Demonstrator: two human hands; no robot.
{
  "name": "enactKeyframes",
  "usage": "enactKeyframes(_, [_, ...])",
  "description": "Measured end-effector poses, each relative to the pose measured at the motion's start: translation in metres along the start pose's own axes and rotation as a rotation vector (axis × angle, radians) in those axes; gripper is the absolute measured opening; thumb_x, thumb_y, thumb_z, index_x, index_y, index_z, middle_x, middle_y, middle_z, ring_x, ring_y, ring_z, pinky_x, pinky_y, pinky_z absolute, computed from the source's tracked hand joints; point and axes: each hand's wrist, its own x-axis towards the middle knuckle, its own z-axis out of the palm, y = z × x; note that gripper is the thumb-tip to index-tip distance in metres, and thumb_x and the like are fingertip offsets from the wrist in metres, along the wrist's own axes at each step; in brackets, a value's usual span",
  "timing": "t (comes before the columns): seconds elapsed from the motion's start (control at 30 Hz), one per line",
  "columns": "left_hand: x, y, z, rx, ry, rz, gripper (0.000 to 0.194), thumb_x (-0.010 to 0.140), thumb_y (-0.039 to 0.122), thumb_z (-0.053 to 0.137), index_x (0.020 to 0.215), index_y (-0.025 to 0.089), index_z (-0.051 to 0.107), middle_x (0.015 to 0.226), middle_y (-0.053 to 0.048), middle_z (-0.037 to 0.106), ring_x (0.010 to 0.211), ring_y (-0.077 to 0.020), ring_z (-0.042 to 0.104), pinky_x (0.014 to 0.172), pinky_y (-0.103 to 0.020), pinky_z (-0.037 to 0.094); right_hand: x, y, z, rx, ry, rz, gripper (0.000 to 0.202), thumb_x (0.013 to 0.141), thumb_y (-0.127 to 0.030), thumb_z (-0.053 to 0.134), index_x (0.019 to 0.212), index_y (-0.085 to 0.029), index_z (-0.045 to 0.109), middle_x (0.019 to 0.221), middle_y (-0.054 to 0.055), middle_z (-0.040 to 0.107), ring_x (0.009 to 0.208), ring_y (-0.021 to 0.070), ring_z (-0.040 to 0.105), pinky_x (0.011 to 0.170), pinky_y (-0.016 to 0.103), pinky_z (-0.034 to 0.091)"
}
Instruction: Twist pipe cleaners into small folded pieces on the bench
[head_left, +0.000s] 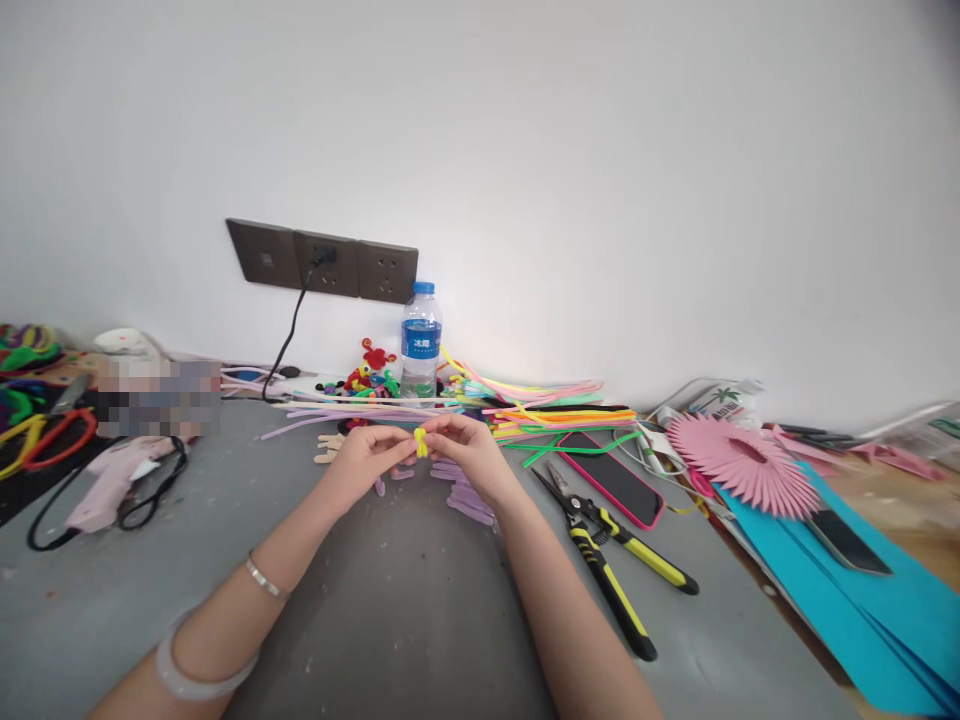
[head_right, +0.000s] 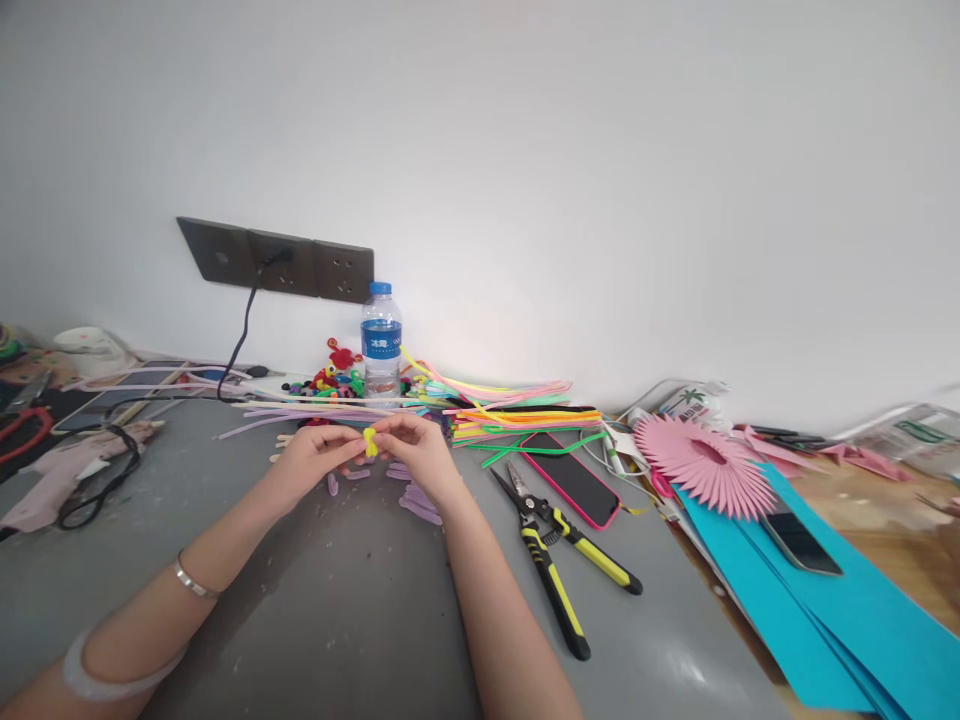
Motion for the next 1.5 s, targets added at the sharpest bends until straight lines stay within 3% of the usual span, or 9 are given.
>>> enactKeyframes(0.17, [-0.001,0.003,-0.002,0.077,-0.079,-0.010,0.035,0.076,0.049,0.065,0.078,0.015,0.072,0.068,-0.004,0.067,0.058,-0.0126,0.058,0.045,-0.018,0.047,-0.002,-0.003,0.002,-0.031,-0.060,0.019,0.030,0.067,-0.038,0.080,0.090,-0.019,0.073,0.079,0.000,0.068,0.067,0.0117,0.060,0.065,0.025,0.051])
enactKeyframes(0.3, [0.001,0.001,-0.011,0.148,-0.147,0.010,0.037,0.079,0.050,0.061,0.082,0.015,0.072,0.067,-0.004,0.064,0.058,-0.0141,0.057,0.046,-0.022,0.047,-0.003,-0.003,0.003,-0.070,-0.101,0.012,0.026,0.068,-0.040,0.078,0.081,-0.018,0.070,0.072,0.000,0.067,0.064,0.0121,0.060,0.063,0.026,0.050])
enactKeyframes(0.43, [0.003,0.001,-0.033,0.338,-0.108,0.071,0.030,0.079,0.043,0.062,0.089,0.016,0.073,0.081,-0.006,0.071,0.069,-0.0175,0.062,0.060,-0.025,0.048,0.001,0.000,-0.002,-0.057,-0.019,-0.003,0.029,0.067,-0.042,0.079,0.077,-0.018,0.066,0.073,0.000,0.066,0.062,0.0116,0.059,0.062,0.026,0.051])
enactKeyframes(0.63, [0.001,-0.001,-0.057,0.598,-0.356,0.092,0.020,0.073,0.030,0.065,0.086,0.018,0.073,0.088,-0.005,0.070,0.071,-0.0169,0.060,0.061,-0.024,0.043,0.006,0.002,-0.011,0.002,0.114,-0.012,0.034,0.062,-0.042,0.081,0.076,-0.018,0.061,0.070,0.000,0.067,0.062,0.0116,0.061,0.059,0.024,0.050])
enactKeyframes(0.77, [-0.002,-0.001,-0.053,0.653,-0.399,0.074,0.016,0.075,0.029,0.061,0.084,0.019,0.071,0.080,-0.003,0.066,0.066,-0.0156,0.058,0.057,-0.023,0.039,0.008,0.001,-0.012,0.009,0.137,-0.019,0.034,0.062,-0.042,0.081,0.076,-0.018,0.061,0.070,0.001,0.068,0.061,0.0125,0.063,0.057,0.024,0.049])
enactKeyframes(1.13, [-0.002,0.002,-0.035,0.759,-0.380,0.128,0.015,0.079,0.026,0.054,0.078,0.019,0.068,0.077,-0.002,0.064,0.066,-0.0158,0.055,0.059,-0.024,0.036,0.006,0.001,-0.010,0.000,0.131,-0.039,0.033,0.064,-0.040,0.079,0.077,-0.018,0.059,0.073,0.001,0.068,0.064,0.0122,0.063,0.056,0.022,0.048])
enactKeyframes(1.3, [-0.002,-0.002,-0.037,0.733,-0.389,0.141,0.014,0.079,0.027,0.057,0.078,0.019,0.068,0.079,-0.002,0.062,0.066,-0.0154,0.056,0.059,-0.024,0.037,0.006,0.001,-0.011,-0.026,0.163,-0.114,0.035,0.065,-0.040,0.079,0.086,-0.020,0.058,0.072,-0.002,0.065,0.053,0.0088,0.054,0.047,0.020,0.040])
enactKeyframes(1.4, [-0.002,-0.001,-0.033,0.724,-0.427,0.163,0.015,0.079,0.025,0.056,0.077,0.019,0.069,0.076,-0.002,0.061,0.063,-0.0140,0.055,0.058,-0.023,0.037,0.006,0.001,-0.012,-0.039,0.157,-0.108,0.036,0.066,-0.041,0.078,0.091,-0.020,0.064,0.073,0.000,0.067,0.055,0.0099,0.055,0.050,0.022,0.043])
enactKeyframes(1.5, [-0.001,-0.003,-0.027,0.747,-0.400,0.204,0.015,0.081,0.022,0.055,0.078,0.019,0.068,0.076,-0.001,0.060,0.062,-0.0136,0.054,0.059,-0.024,0.037,0.006,0.002,-0.011,-0.020,0.134,-0.060,0.031,0.065,-0.042,0.078,0.080,-0.019,0.066,0.074,0.001,0.068,0.061,0.0123,0.061,0.059,0.026,0.049])
